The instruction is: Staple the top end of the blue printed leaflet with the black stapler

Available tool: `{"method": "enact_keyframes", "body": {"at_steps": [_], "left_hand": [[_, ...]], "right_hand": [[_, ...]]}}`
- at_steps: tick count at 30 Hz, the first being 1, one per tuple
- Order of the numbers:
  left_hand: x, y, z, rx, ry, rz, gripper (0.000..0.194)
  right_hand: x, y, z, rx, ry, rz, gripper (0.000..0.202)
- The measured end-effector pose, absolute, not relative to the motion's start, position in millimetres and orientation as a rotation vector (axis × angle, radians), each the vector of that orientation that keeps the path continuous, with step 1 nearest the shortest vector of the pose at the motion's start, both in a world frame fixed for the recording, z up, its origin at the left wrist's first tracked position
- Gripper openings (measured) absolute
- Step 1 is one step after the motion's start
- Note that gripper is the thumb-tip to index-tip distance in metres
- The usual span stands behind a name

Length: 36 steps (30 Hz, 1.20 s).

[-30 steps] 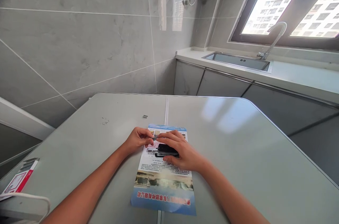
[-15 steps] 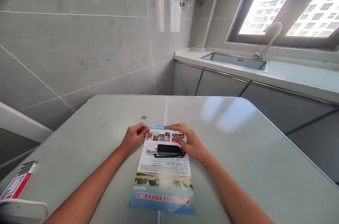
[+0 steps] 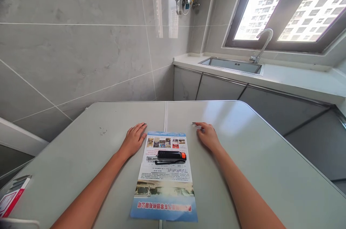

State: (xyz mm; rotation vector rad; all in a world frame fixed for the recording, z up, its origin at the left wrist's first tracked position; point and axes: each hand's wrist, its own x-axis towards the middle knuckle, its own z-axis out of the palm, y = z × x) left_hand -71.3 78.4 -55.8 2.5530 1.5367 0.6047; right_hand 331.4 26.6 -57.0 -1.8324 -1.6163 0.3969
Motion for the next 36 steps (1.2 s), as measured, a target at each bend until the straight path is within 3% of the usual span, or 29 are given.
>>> {"method": "enact_keyframes", "body": {"at_steps": [9, 15, 21, 24, 29, 36], "left_hand": [[-74, 81, -50, 2.498, 1.538, 0.839, 0.042], [-75, 79, -47, 2.388, 1.515, 0.913, 0.032], [-72, 73, -39, 2.273, 1.545, 0.919, 0.009], [-67, 67, -32, 2.037, 1.414, 1.040, 0.013], [-54, 55, -25, 1.802, 1.094, 1.103, 0.021], [-50, 44, -18, 1.819, 0.975, 1.059, 0.021]], "right_hand": [[338, 34, -68, -1.869, -1.558, 0.278, 0.041], [311, 18, -36, -1.643, -1.542, 0.130, 0.020], [242, -22, 2, -1.052, -2.111, 0.522, 0.023], [217, -34, 1, -0.966, -2.356, 0.584, 0.047], [206, -36, -16, -1.086, -2.406, 0.486, 0.020], [212, -33, -21, -1.202, -2.198, 0.347, 0.024]]}}
